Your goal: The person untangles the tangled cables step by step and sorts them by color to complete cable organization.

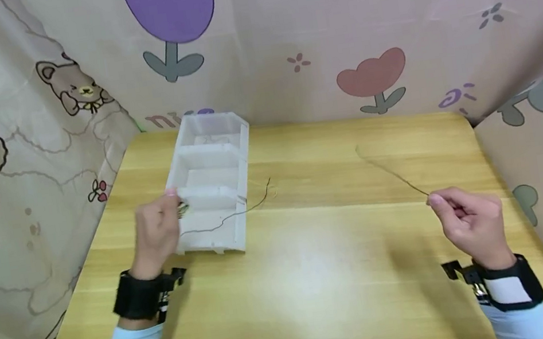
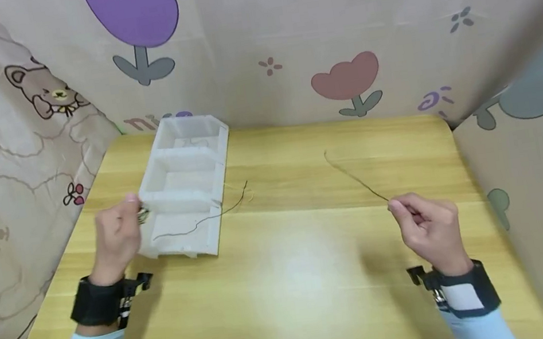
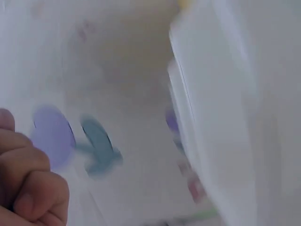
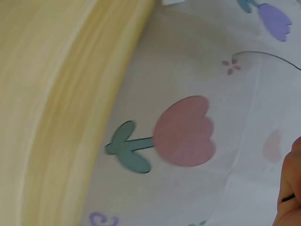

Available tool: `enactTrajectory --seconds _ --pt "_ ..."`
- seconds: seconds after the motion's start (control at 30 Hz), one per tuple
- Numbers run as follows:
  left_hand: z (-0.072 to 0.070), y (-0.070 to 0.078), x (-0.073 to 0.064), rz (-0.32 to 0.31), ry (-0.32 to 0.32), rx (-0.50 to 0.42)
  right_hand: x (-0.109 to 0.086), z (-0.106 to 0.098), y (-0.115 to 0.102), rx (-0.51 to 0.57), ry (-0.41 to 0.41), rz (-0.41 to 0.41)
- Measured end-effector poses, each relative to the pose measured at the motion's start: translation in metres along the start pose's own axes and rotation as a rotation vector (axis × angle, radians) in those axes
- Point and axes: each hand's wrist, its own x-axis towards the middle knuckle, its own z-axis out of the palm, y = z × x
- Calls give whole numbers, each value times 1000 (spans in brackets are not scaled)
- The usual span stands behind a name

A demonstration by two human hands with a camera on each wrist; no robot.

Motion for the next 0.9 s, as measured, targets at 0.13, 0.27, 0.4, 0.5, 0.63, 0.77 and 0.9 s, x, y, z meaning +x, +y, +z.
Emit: enactTrajectory --seconds 0.13,0.27,0.4,0.5,0.63,0.77,0.9 --pt "11 1 -8 31 -130 -41 7 13 8 9 -24 17" --pt "14 -1 -20 0 -129 -85 20 33 4 45 -80 9" --pt "12 -1 -29 -19 -154 -100 37 64 -3 105 -172 -59" --pt "9 -2 -32 -7 -139 -91 47 94 -9 160 -242 -125" --pt "3 -2 -34 9 -62 -89 55 132 -22 224 -365 -167" --pt "-3 -3 -36 -9 -25 -84 60 161 -35 286 -476 -196" --pt "-8 -5 -39 -15 4 -66 64 186 -49 355 -554 -230"
